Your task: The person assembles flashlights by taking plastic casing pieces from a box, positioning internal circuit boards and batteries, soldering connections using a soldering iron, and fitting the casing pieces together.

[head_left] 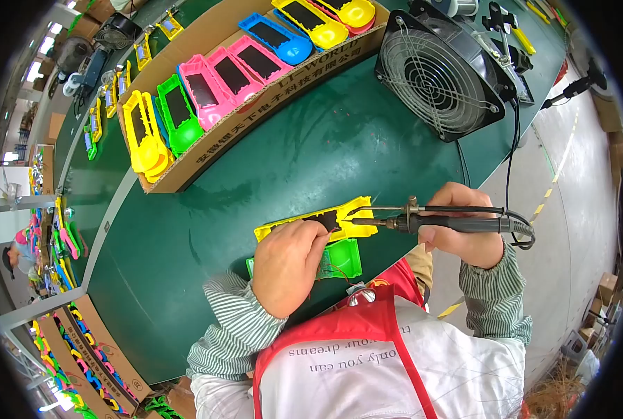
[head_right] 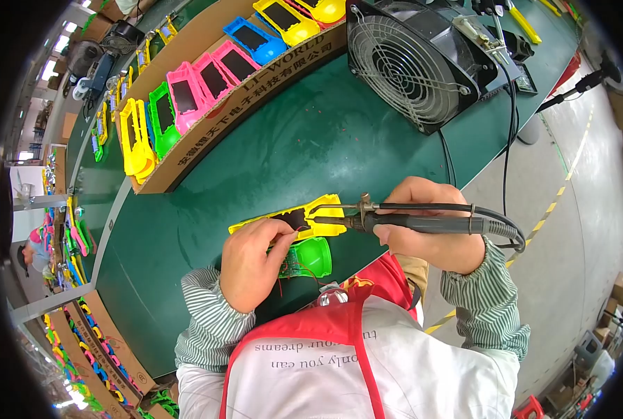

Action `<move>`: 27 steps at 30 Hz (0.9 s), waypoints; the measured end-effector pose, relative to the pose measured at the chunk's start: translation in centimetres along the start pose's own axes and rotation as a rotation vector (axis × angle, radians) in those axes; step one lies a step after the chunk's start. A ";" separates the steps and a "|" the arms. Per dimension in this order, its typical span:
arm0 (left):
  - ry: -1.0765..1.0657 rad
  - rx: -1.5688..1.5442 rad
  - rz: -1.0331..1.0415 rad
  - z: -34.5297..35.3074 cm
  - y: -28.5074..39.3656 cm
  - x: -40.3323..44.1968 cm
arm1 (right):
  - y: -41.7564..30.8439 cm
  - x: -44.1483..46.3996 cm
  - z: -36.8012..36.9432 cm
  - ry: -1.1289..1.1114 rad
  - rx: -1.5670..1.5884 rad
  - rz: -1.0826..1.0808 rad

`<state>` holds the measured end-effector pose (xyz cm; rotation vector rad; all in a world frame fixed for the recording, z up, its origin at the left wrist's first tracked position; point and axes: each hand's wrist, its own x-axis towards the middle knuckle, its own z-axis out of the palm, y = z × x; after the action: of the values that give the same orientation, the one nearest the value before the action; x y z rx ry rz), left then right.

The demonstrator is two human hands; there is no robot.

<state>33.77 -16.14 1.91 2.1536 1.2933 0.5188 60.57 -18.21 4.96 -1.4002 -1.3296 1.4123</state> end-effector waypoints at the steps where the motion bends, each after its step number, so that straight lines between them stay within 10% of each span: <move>1: -0.025 0.028 0.001 -0.1 0.1 0.2 | 0.1 0.1 -0.1 -0.011 0.005 0.002; 27: -0.160 0.149 0.019 -0.6 0.5 1.8 | 0.9 2.3 0.0 -0.168 -0.059 -0.003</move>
<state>34.59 -14.61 2.79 2.2799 1.2586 0.2576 60.44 -16.19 3.61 -1.3406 -1.4901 1.5279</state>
